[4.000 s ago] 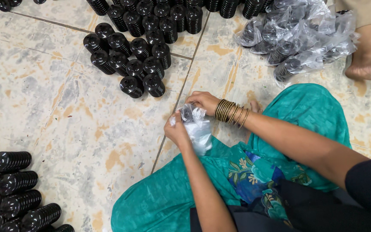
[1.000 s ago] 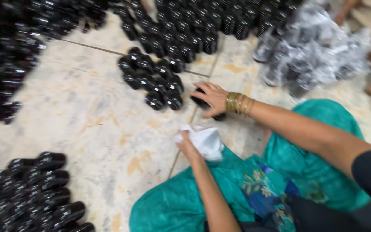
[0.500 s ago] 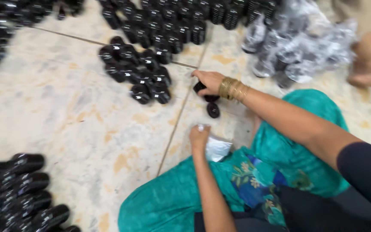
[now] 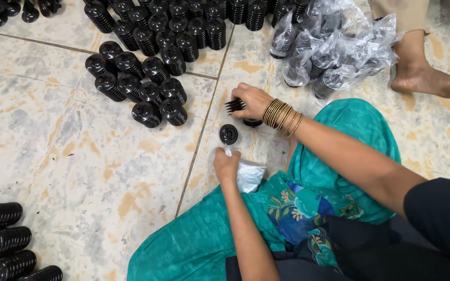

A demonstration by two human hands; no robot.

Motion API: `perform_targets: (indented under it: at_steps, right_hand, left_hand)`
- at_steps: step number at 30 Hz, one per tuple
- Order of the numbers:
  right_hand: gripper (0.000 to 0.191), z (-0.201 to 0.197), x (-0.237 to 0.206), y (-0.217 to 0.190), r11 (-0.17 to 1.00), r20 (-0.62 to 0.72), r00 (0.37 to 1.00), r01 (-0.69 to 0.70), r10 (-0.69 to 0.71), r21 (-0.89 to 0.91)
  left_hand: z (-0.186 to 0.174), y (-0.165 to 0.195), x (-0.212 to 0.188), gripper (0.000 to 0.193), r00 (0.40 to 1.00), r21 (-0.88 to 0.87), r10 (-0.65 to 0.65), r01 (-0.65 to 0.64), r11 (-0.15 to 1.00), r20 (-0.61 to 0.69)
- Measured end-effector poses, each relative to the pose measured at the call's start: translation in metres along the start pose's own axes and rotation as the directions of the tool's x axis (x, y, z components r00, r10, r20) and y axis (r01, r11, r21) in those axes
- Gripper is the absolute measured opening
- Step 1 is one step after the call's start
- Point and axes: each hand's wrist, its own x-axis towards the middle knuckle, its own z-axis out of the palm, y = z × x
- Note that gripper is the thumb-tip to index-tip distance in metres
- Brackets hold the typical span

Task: The person sits on the floor and wraps black plastic bottles one at a time in clear plastic bags, using a white cloth or tissue to handle each bottle, then places the wrapped bottle with a pile of finished wrapped bottles. They repeatedly reach for unwrapped bottles from the surrounding piles and continue bagging them.

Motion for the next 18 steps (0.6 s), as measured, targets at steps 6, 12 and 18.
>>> perform_targets:
  at_steps: [6,12,18]
  right_hand:
    - [0.044,0.018,-0.005,-0.016,0.934,0.042,0.948,0.303,-0.316,0.191]
    - [0.047,0.043,-0.004,-0.002,0.977,0.180,0.965,0.169,-0.192,0.132]
    - [0.048,0.051,-0.003,0.000,0.981,0.193,0.976,0.064,-0.100,0.185]
  left_hand:
    - [0.001,-0.022,0.010,0.046,0.998,-0.078,0.035,-0.040,0.996,-0.061]
    - [0.017,-0.015,0.007,0.033,0.985,-0.526,0.113,-0.029,0.850,0.128]
    - [0.013,0.001,0.003,0.015,0.988,-0.574,0.150,-0.146,0.806,-0.041]
